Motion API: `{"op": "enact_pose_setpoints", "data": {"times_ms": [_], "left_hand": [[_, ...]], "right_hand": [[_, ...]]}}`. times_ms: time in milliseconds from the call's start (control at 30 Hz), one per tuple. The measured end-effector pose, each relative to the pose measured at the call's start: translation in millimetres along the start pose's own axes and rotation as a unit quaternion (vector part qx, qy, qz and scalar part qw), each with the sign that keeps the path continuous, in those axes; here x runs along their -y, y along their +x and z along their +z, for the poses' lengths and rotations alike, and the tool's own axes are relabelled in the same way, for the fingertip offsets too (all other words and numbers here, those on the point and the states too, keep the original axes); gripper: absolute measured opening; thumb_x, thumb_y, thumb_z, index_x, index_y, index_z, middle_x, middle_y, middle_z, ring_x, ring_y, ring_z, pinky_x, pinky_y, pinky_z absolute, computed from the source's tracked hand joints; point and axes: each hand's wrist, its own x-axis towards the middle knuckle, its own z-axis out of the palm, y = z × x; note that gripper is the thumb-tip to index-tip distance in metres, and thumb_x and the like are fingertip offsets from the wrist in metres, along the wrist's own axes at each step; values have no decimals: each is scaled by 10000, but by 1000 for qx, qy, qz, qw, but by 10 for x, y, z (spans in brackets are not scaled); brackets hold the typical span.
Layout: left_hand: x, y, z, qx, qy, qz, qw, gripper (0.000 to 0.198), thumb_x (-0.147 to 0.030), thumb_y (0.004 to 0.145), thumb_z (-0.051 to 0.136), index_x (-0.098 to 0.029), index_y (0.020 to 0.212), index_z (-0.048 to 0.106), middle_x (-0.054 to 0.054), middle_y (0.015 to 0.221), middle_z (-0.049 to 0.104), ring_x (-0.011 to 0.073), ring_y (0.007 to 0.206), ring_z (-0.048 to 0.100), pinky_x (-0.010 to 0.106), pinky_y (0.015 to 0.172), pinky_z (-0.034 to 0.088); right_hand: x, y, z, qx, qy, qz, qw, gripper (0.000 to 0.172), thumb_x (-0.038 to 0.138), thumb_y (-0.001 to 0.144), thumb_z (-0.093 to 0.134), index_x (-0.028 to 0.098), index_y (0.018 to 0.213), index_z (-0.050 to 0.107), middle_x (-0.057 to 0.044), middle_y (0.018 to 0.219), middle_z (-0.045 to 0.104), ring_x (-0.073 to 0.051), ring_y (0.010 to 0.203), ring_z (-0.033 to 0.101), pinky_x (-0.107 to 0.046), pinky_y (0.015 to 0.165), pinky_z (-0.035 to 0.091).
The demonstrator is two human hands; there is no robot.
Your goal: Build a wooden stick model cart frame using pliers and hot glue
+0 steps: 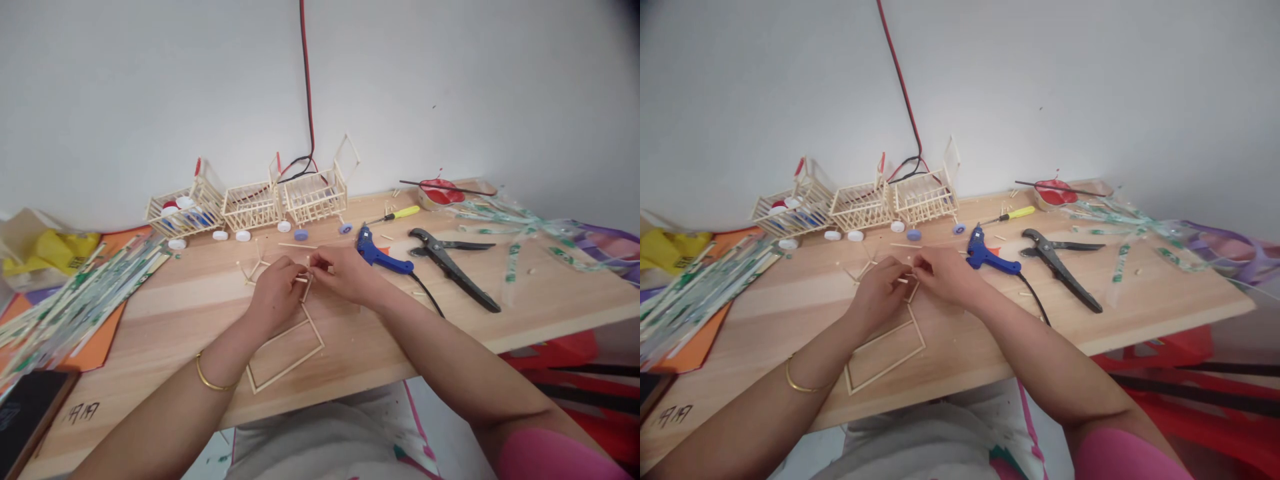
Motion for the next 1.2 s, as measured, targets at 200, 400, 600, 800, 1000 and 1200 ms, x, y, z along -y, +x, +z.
{"op": "enact_pose_setpoints", "data": {"times_ms": [200, 400, 600, 800, 1000, 1200], "left_hand": [[-8, 0, 5, 22, 25, -11, 999, 192, -138, 804, 491, -173, 844, 675, 53, 811, 581, 177, 810, 568, 296, 729, 445], [2, -13, 22, 20, 24, -1, 1000, 200, -142, 809, 486, -180, 856, 676, 52, 822, 585, 177, 827, 575, 300, 748, 451], [3, -19, 23, 22, 20, 3, 1000, 192, -127, 793, 497, -173, 854, 672, 55, 830, 582, 179, 830, 572, 303, 749, 455], [2, -16, 21, 22, 19, 7, 1000, 177, -121, 778, 507, -179, 840, 662, 53, 835, 584, 181, 832, 573, 308, 753, 461], [14, -24, 35, 18, 21, 10, 1000, 171, -112, 770, 511, -181, 835, 653, 50, 825, 583, 184, 824, 572, 310, 740, 463], [11, -19, 32, 20, 23, 7, 1000, 167, -112, 776, 511, -164, 838, 657, 58, 832, 582, 189, 824, 568, 316, 740, 458]], "right_hand": [[-9, -4, 0, -1, -1, -4, 1000, 90, 125, 776, 511, 149, 739, 589, 1, 687, 608, -102, 628, 495, -218, 587, 312], [16, -1, -2, 0, 1, 6, 1000, 89, 113, 763, 513, 150, 728, 586, 1, 683, 612, -103, 623, 496, -220, 583, 313], [-2, -2, 7, 0, 6, -2, 1000, 94, 116, 769, 506, 153, 726, 581, 4, 677, 608, -102, 622, 495, -220, 584, 313], [11, -1, 1, 2, 8, 4, 1000, 96, 104, 765, 511, 152, 720, 581, 9, 666, 597, -101, 616, 488, -218, 576, 304], [18, 1, 6, 0, 4, 2, 1000, 90, 113, 770, 520, 153, 714, 579, 8, 663, 598, -101, 615, 487, -219, 575, 305], [21, 1, 5, 4, 7, 4, 1000, 87, 119, 775, 516, 150, 720, 576, 6, 665, 597, -101, 622, 492, -219, 582, 311]]}}
